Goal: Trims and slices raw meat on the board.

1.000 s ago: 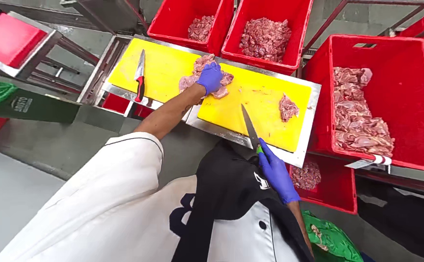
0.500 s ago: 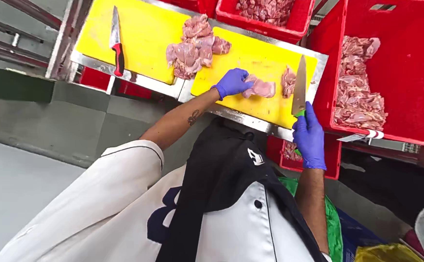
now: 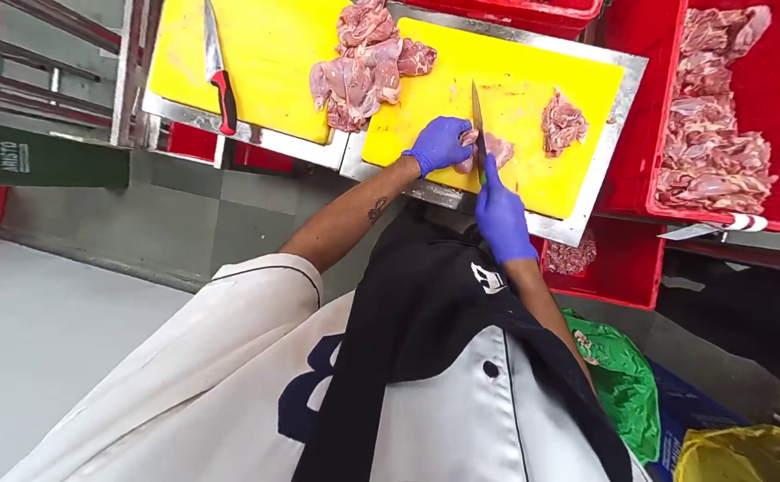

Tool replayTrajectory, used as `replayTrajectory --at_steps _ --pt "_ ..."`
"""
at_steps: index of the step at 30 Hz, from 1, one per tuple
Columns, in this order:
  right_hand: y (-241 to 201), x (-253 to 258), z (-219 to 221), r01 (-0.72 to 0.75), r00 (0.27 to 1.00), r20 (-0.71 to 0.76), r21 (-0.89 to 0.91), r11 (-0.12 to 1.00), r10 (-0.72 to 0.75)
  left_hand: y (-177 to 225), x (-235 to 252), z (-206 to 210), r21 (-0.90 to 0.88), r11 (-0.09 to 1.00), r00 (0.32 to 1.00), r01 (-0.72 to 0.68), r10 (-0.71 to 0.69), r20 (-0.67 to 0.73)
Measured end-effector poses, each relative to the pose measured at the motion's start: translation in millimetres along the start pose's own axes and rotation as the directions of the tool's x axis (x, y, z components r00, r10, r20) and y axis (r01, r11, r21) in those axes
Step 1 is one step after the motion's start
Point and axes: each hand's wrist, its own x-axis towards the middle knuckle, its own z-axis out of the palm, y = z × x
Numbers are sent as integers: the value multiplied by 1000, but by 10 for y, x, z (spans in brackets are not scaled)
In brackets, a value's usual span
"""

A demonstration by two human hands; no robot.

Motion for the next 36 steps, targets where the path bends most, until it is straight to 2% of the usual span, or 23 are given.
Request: replayTrajectory --at_steps 3,6,8,10,11,12,13,14,15,16,18,20,21,22,23,24,25,27,29,32,36 --pt "-104 310 29 -1 999 -55 -7 1000 1 -37 35 -47 -15 999 999 -35 36 16" --pt "100 -15 18 13 1000 9 25 1000 -14 -79 38 -197 -259 965 998 -49 41 -38" --pt "364 -369 -25 15 999 48 58 998 -17 5 -49 -304 -534 844 998 -42 11 -62" --pt "587 -561 -110 -19 999 35 68 997 17 137 -165 -379 -760 650 999 -8 -30 -37" --pt "632 -583 -168 -38 999 4 63 997 38 178 -214 -383 -805 594 998 5 -49 -30" --pt "637 -569 -236 -44 998 -43 56 997 46 191 -258 -357 -802 597 997 15 -68 -32" --pt "607 -529 -307 -34 994 -100 59 998 40 172 -292 -308 -739 673 995 30 -93 -44" --pt "561 -485 -362 -8 990 -142 79 997 19 120 -329 -238 -590 805 990 61 -124 -67" --pt "504 -447 -383 31 988 -156 116 993 -13 41 -375 -152 -370 923 984 104 -148 -94" --pt "451 -427 -362 64 991 -128 189 980 -40 -42 -433 -62 -168 973 978 156 -176 -108" --pt "444 -381 -221 29 995 71 428 903 -66 -142 -533 3 33 969 964 246 -241 -110" --pt "581 -351 -35 -143 969 244 673 726 -35 -167 -561 -26 45 952 950 302 -296 -102" --pt "650 -362 27 -186 972 236 742 644 10 -164 -562 -34 29 954 949 299 -294 -113" --pt "677 -351 18 -171 982 179 736 655 55 -161 -550 -27 10 966 955 259 -254 -152" --pt "642 -344 -29 -124 992 102 639 759 77 -181 -545 -7 -2 984 963 177 -174 -205" --pt "568 -389 -93 -74 997 42 453 888 62 -216 -553 34 -13 998 968 58 -59 -244" --pt "463 -445 -192 -14 1000 14 254 967 11 -255 -528 68 -20 997 959 -78 70 -274" --pt "238 -615 -412 105 992 79 -72 992 -100 -286 -455 124 20 970 928 -244 239 -287" --pt "113 -798 -524 143 976 193 -234 962 -98 -278 -433 165 78 962 926 -263 274 -260" --pt "80 -757 -462 144 966 245 -255 956 -80 -295 -424 183 118 962 930 -247 269 -248" --pt "-113 59 -10 123 987 114 -72 990 -115 -264 -436 186 142 956 928 -255 283 -241"
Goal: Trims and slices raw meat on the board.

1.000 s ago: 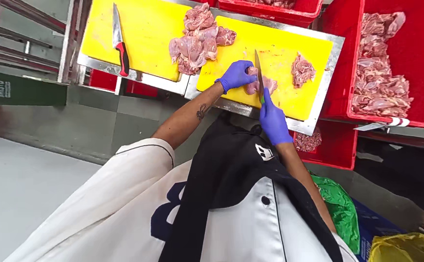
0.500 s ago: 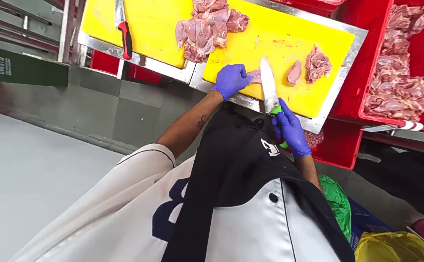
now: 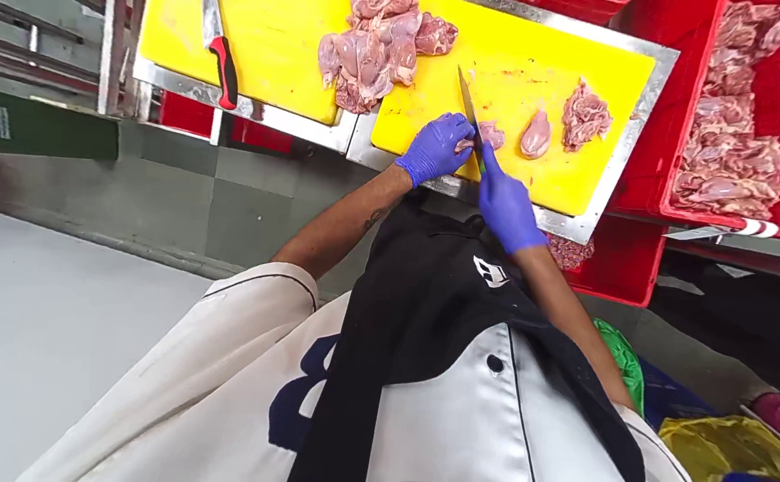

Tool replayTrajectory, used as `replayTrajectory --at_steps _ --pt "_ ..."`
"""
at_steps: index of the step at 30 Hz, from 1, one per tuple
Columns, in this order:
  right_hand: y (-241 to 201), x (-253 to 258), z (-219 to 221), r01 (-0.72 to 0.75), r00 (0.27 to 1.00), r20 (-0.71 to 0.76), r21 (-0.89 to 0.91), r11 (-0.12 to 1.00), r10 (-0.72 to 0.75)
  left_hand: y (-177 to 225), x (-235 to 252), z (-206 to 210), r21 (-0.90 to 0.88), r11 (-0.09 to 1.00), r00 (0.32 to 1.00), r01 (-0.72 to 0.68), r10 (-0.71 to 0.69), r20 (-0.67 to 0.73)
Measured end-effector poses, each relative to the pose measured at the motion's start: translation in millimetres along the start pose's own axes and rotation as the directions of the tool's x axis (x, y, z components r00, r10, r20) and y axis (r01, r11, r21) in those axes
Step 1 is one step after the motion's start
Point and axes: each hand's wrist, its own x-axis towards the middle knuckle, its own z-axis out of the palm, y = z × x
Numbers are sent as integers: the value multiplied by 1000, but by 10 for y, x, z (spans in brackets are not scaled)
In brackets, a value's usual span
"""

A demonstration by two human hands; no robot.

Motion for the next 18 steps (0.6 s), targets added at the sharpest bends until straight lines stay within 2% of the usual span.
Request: replayTrajectory --at_steps 2,3,6,7,8,10,12,13,15,18 --pt "-69 256 1 11 998 -69 41 999 -8 11 42 -50 -2 1000 999 24 -24 28" --pt "-88 273 -44 11 997 -81 43 999 -7 2 85 -105 5 997 996 80 -81 45" --pt "-47 3 -277 -48 997 -60 16 999 49 -48 339 -310 19 934 930 356 -357 94" --pt "12 -141 -349 -74 996 -44 -4 997 74 -73 407 -332 -17 917 915 398 -396 79" --pt "78 -305 -404 -93 995 -33 -29 995 92 -83 444 -312 -74 922 924 380 -376 63" --pt "190 -607 -460 -100 995 -15 -114 989 99 -38 447 -154 -161 965 978 207 -201 51" --pt "250 -805 -483 -89 995 20 -192 977 95 70 408 23 -138 987 996 81 -75 47" --pt "268 -852 -473 -86 995 34 -214 973 95 109 385 89 -122 991 998 58 -55 30" --pt "283 -778 -413 -87 994 48 -206 975 98 141 371 141 -82 995 998 56 -55 13" --pt "239 -226 -149 -86 996 -24 -79 993 85 145 383 119 -45 998 998 50 -48 52"
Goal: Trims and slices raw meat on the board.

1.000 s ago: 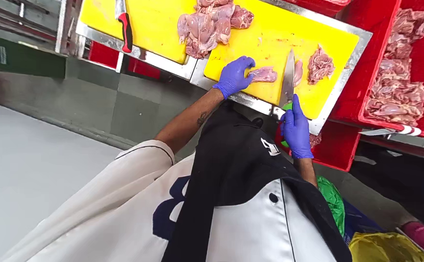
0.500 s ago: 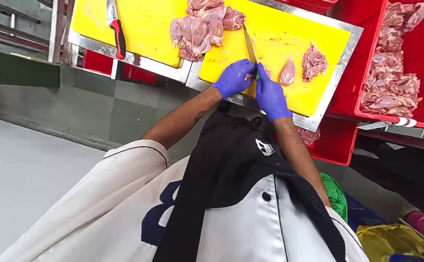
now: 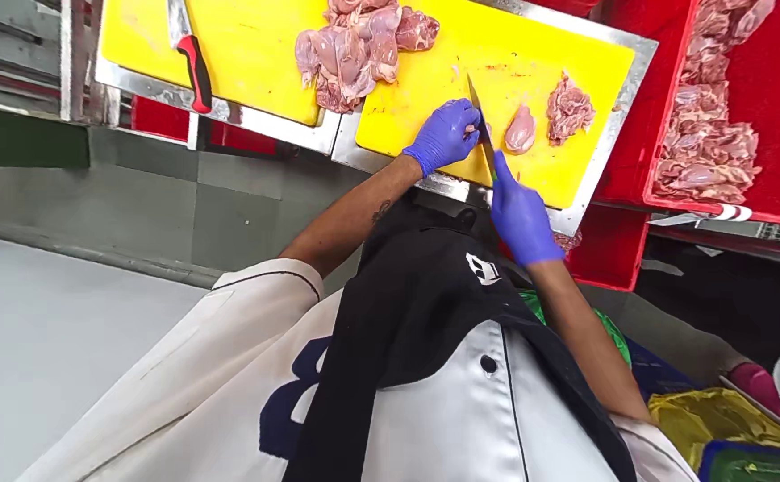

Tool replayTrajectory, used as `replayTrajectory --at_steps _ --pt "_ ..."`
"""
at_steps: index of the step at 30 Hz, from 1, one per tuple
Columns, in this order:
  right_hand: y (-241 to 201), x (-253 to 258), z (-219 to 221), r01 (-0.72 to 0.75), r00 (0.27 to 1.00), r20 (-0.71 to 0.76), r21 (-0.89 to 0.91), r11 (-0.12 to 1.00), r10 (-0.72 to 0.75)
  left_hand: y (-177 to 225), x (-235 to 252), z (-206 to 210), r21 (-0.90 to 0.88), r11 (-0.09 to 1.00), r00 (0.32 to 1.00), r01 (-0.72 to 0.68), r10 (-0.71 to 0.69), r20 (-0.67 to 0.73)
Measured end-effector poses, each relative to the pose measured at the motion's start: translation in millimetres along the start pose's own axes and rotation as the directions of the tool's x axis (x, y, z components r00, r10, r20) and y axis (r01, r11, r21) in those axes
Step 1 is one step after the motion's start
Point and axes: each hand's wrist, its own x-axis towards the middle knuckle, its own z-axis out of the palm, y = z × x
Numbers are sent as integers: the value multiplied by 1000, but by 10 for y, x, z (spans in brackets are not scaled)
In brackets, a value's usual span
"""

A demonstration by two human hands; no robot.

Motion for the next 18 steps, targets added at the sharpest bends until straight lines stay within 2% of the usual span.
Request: replayTrajectory --at_steps 4,6,8,9,11,12,14,16,17,18 --pt "-43 596 -20 26 997 -80 112 993 -17 -47 55 -114 -117 993 1000 16 -14 11" --pt "58 675 -127 14 993 -114 71 997 -6 -108 108 -202 -256 960 993 112 -115 1" --pt "159 619 -331 -2 980 -198 109 994 24 -174 199 -290 -382 906 979 182 -202 -12" --pt "208 534 -454 -10 970 -239 158 987 48 -180 225 -306 -372 912 982 171 -188 -9" --pt "346 349 -640 -18 949 -301 253 967 96 -81 206 -273 -191 980 989 48 -20 146" --pt "439 280 -679 -35 942 -310 297 954 131 21 151 -215 -82 993 960 -79 98 261" --pt "618 168 -698 -75 932 -306 367 927 196 266 18 -157 -10 954 823 -300 264 503" --pt "755 -6 -647 -101 927 -298 389 916 228 416 -38 -178 -198 887 629 -416 438 642" --pt "778 -60 -630 -93 924 -305 401 911 229 439 45 -286 -330 861 574 -387 505 645" --pt "782 -92 -586 -73 919 -321 429 900 228 448 179 -467 -448 841 573 -303 536 620"
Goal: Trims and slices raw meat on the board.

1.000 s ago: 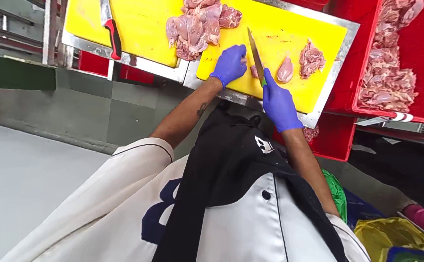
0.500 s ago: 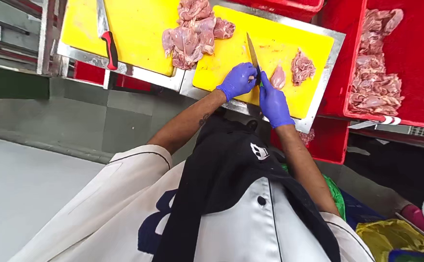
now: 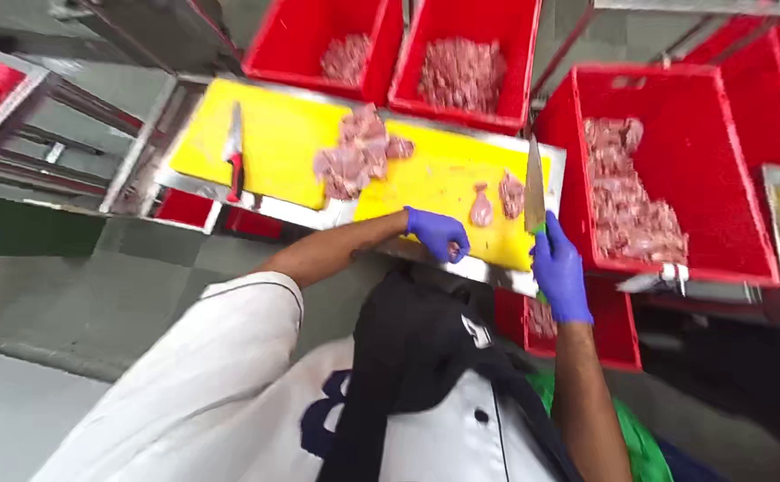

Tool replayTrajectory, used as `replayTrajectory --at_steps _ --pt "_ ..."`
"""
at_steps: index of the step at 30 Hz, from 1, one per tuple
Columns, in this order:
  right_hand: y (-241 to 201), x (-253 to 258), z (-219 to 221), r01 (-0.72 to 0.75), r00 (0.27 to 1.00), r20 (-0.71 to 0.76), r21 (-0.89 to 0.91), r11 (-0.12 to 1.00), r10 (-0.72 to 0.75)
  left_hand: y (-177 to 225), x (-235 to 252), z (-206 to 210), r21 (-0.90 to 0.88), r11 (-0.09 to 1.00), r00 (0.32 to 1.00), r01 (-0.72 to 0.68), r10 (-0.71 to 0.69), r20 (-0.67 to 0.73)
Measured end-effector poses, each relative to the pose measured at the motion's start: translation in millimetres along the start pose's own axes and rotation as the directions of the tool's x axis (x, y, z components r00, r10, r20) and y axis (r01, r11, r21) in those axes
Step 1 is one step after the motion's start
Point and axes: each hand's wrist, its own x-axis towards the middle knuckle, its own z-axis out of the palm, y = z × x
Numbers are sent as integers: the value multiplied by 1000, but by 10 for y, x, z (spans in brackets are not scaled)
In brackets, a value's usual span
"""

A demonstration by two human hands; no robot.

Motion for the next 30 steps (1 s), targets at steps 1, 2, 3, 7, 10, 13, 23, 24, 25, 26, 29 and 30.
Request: replayTrajectory --at_steps 1,2,3,7,10,13,23,24,25,26,29,30 --pt "44 -61 23 0 1000 -15 40 999 0 20 -5 -220 -163 986 994 -41 24 -105" --pt "96 -92 46 -1 1000 -29 78 997 3 19 12 -490 -309 948 961 -80 -9 -278" --pt "155 -119 74 -6 999 -36 112 994 10 -16 58 -750 -410 903 865 -127 -102 -492" --pt "311 -333 185 -75 997 0 200 977 77 -481 451 -1189 -511 856 224 84 -515 -827" --pt "353 -380 119 -100 993 -33 265 959 113 -351 657 -857 -66 969 727 238 -223 -649" --pt "412 -490 116 -99 992 -43 312 945 118 -268 759 -518 501 862 981 75 27 -193" --pt "449 -573 115 -109 994 50 241 964 100 -335 634 -553 680 731 998 -59 65 17" --pt "443 -584 121 -110 993 63 241 964 98 -373 529 -561 666 745 998 -42 69 -14" --pt "437 -611 132 -110 993 79 243 964 93 -416 400 -554 651 759 997 -16 59 -44" --pt "434 -648 149 -113 991 100 246 963 90 -452 255 -528 635 772 997 25 30 -77" --pt "384 -726 229 -105 982 181 265 959 57 -535 -132 -394 604 779 977 167 -48 -208" --pt "353 -734 269 -96 978 203 267 959 42 -541 -180 -342 601 774 965 200 -50 -256"
